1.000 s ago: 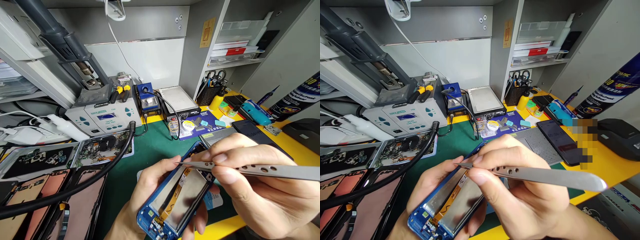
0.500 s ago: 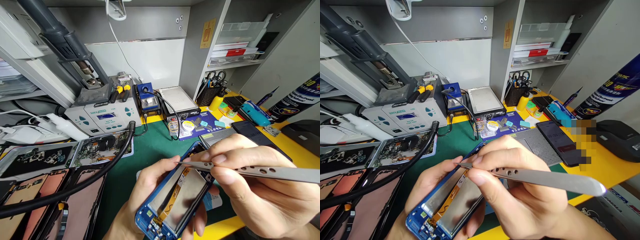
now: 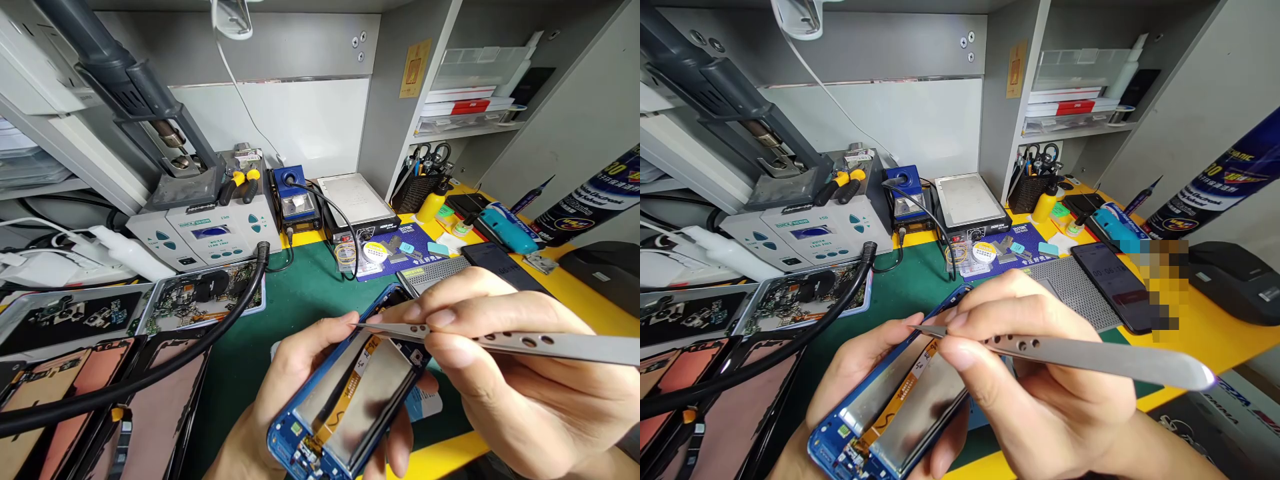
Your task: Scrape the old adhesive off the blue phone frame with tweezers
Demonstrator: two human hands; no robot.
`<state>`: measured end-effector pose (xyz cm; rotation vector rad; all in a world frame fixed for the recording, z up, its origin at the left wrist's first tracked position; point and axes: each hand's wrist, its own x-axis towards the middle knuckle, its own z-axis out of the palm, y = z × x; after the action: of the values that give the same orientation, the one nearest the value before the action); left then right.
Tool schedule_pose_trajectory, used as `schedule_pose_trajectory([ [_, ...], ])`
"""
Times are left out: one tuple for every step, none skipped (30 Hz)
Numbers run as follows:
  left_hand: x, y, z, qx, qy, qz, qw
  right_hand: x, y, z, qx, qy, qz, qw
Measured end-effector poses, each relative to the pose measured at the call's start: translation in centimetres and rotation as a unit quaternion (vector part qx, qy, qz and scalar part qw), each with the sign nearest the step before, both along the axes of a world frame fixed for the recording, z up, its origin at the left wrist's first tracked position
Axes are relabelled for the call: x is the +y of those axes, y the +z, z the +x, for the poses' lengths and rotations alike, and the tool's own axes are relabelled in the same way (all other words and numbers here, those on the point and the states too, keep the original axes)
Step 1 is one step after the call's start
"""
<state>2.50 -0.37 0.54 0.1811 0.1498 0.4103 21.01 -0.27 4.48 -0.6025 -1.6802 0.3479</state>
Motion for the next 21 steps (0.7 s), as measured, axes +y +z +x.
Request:
schedule_pose_trajectory([
  [0.04,-0.02,-0.03,0.001,-0.001,0.002,1.0,-0.03,0.05,0.04,0.003,0.001,0.001,1.0],
  [0.09,-0.07,-0.07,0.002,-0.002,0.004,1.0,-0.05,0.12,0.06,0.004,0.004,0.0,1.0],
  [0.14,-0.13,-0.1,0.004,-0.003,0.006,1.0,-0.05,0.21,0.07,0.006,0.007,0.0,1.0],
  [0.19,-0.19,-0.12,0.004,-0.005,0.007,1.0,-0.03,0.32,0.06,0.005,0.009,0.0,1.0],
  [0.23,-0.24,-0.13,0.002,-0.005,0.007,1.0,0.01,0.44,0.04,0.0,0.014,-0.002,1.0],
  [0.24,-0.28,-0.12,0.002,-0.005,0.004,1.0,0.06,0.56,0.02,-0.005,0.017,-0.002,1.0],
  [0.22,-0.29,-0.12,0.004,-0.004,0.001,1.0,0.1,0.66,0.01,-0.012,0.018,-0.002,1.0],
  [0.16,-0.28,-0.11,0.005,-0.002,-0.003,1.0,0.13,0.74,0.01,-0.018,0.018,-0.003,1.0],
  [0.09,-0.25,-0.11,0.007,0.001,-0.009,1.0,0.13,0.8,0.03,-0.022,0.019,0.0,1.0],
  [-0.01,-0.2,-0.12,0.008,0.004,-0.014,1.0,0.11,0.82,0.06,-0.025,0.013,-0.006,1.0],
  [-0.09,-0.15,-0.13,0.009,0.005,-0.019,1.0,0.07,0.82,0.11,-0.03,0.007,-0.013,0.999],
  [-0.17,-0.11,-0.14,0.009,0.007,-0.026,1.0,0.01,0.8,0.17,-0.033,0.003,-0.017,0.999],
  [-0.21,-0.07,-0.14,0.008,0.01,-0.033,0.999,-0.05,0.78,0.22,-0.034,0.005,-0.019,0.999],
  [-0.22,-0.05,-0.14,0.007,0.012,-0.039,0.999,-0.09,0.76,0.25,-0.035,0.009,-0.019,0.999],
  [-0.19,-0.06,-0.14,0.006,0.01,-0.041,0.999,-0.12,0.74,0.27,-0.033,0.013,-0.015,0.999],
  [-0.12,-0.08,-0.12,0.005,0.009,-0.039,0.999,-0.13,0.71,0.28,-0.031,0.017,-0.011,0.999],
  [-0.03,-0.13,-0.1,0.003,0.003,-0.032,0.999,-0.11,0.68,0.26,-0.029,0.021,-0.002,0.999],
  [0.08,-0.19,-0.08,-0.001,-0.005,-0.02,1.0,-0.06,0.64,0.23,-0.025,0.018,-0.001,1.0],
  [0.17,-0.26,-0.05,-0.002,-0.009,-0.009,1.0,0.0,0.58,0.2,-0.02,0.016,0.002,1.0],
  [0.23,-0.32,-0.02,-0.001,-0.007,-0.004,1.0,0.07,0.5,0.16,-0.015,0.016,0.007,1.0],
  [0.25,-0.36,0.0,0.001,-0.007,-0.002,1.0,0.13,0.42,0.12,-0.011,0.018,0.013,1.0],
])
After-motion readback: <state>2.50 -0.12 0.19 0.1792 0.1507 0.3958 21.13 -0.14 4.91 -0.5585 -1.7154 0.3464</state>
